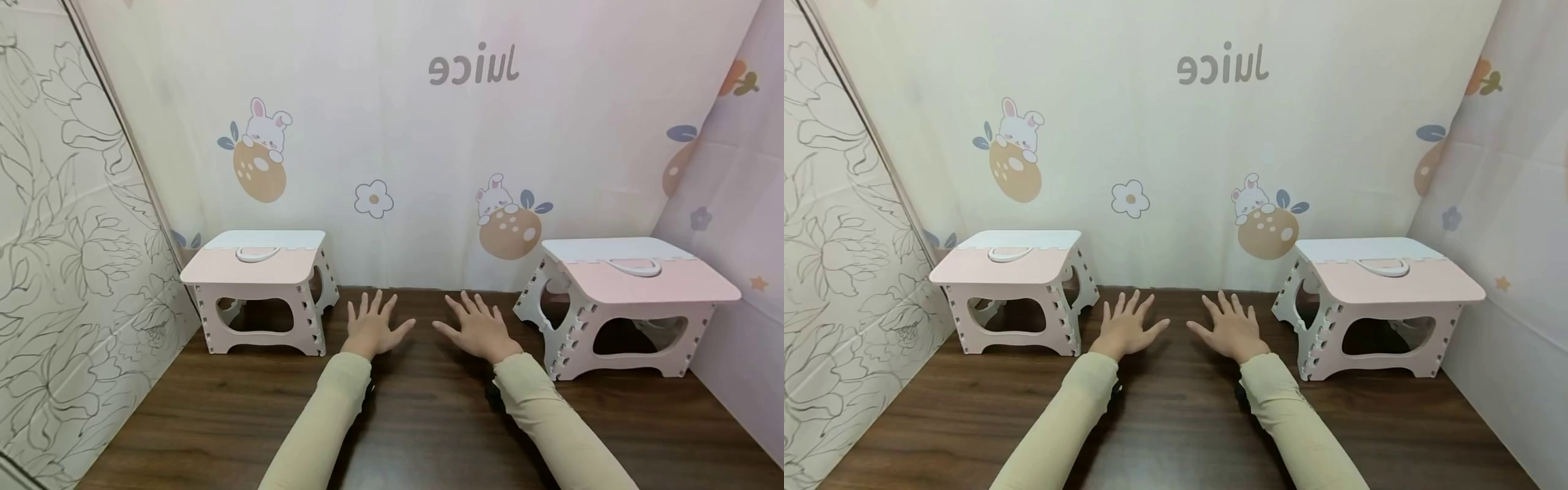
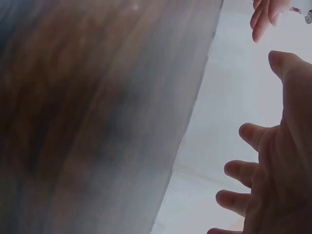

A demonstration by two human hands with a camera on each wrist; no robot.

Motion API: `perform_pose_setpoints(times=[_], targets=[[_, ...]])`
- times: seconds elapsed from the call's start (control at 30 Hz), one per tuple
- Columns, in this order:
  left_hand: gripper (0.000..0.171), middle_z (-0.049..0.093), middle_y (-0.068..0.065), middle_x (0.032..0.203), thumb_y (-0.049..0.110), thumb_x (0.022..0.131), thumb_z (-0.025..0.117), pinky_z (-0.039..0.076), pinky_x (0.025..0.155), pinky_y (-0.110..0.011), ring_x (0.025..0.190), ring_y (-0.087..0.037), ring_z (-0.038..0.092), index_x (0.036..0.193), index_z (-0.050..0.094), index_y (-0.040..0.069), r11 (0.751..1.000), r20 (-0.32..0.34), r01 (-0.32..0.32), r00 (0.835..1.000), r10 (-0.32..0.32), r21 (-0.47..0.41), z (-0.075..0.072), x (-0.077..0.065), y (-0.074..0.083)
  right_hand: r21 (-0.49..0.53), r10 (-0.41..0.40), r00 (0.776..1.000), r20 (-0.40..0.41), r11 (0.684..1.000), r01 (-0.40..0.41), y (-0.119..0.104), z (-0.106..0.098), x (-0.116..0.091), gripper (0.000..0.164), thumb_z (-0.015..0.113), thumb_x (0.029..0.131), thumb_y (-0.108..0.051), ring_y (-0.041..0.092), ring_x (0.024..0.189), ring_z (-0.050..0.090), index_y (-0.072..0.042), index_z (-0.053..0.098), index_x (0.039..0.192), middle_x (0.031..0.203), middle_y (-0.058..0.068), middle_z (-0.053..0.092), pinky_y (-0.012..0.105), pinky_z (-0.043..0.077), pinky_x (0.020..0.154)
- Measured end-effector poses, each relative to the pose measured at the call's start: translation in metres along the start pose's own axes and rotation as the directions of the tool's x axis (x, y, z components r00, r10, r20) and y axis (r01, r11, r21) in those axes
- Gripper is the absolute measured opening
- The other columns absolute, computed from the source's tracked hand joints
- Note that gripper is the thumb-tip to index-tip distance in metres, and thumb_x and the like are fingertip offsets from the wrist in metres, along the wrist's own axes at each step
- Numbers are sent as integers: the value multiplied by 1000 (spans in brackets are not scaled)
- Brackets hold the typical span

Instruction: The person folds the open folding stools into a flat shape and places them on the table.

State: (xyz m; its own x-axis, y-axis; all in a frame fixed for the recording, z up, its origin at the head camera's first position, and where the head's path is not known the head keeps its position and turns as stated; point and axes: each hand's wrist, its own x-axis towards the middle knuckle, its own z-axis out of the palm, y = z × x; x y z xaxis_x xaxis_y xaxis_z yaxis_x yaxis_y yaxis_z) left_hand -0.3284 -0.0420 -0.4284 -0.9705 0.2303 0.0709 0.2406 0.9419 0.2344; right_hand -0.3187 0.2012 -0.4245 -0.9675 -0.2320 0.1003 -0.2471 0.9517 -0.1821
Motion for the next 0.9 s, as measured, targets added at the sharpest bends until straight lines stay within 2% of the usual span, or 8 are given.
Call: perform_pose_setpoints(times=[0.23, 0.9], targets=[[81, 17, -9, 166, 77, 94, 29, 3, 117, -61, 151, -37, 7, 160, 25, 30, 1000, 6, 9, 1000, -9, 13, -3, -3, 0, 25, -28, 1000, -13, 999, 29, -5, -3, -1, 85, 38, 95, -75, 47, 146, 18, -18, 33, 158, 161, 21, 23, 72, 13, 110], [82, 18, -7, 166, 77, 94, 30, 4, 117, -61, 151, -37, 8, 160, 27, 28, 1000, -19, -28, 999, 28, 0, -16, -8, 3, 14, -59, 997, -56, 998, 60, -11, -15, -4, 87, 34, 94, -77, 45, 146, 21, -17, 36, 157, 160, 20, 28, 71, 16, 110]])
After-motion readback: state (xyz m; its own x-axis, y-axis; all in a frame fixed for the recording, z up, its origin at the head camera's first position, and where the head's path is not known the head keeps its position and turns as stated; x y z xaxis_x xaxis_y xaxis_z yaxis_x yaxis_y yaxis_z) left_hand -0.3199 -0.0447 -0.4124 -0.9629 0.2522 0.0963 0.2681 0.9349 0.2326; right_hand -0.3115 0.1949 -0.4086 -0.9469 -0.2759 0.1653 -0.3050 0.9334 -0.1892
